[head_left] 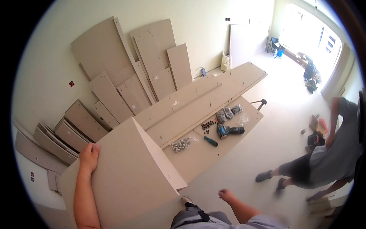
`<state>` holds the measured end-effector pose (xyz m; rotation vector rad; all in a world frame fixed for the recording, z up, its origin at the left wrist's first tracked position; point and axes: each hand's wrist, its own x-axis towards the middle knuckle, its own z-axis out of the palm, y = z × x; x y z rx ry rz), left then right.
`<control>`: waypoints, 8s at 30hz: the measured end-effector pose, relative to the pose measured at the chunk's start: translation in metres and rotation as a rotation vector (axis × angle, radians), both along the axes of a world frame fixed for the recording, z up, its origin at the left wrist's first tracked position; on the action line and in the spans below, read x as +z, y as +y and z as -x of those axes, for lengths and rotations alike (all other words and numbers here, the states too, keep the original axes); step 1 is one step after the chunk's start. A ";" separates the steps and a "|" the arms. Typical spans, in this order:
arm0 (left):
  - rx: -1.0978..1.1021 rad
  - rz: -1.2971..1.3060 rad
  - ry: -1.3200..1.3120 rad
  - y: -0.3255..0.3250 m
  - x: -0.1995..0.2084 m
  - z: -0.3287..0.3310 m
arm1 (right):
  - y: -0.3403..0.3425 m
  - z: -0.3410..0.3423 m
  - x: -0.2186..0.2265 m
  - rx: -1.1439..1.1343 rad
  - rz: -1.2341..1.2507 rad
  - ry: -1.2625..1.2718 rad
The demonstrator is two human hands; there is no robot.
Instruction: The person assembles a wooden furniture unit by placing a panel onto a shelf frame and then using a screwdriver to tighten screws to secure the pieces together.
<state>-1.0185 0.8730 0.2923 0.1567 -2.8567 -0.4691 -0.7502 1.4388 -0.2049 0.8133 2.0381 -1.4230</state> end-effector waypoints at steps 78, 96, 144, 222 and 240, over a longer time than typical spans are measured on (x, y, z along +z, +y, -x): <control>0.775 -2.156 -0.044 0.411 -0.254 -0.153 | 0.056 0.384 0.222 1.558 -0.504 0.606; 0.840 -2.096 -0.015 0.407 -0.271 -0.134 | 0.081 0.407 0.151 1.467 -0.301 0.507; 0.669 -1.865 0.122 0.429 -0.155 -0.128 | 0.084 0.403 0.365 1.397 0.580 0.733; 0.535 -1.664 0.277 0.413 -0.115 -0.106 | 0.060 0.382 0.446 1.585 0.325 0.612; 0.477 -1.686 -0.044 0.418 -0.061 -0.079 | 0.044 0.412 0.305 0.886 1.346 -0.218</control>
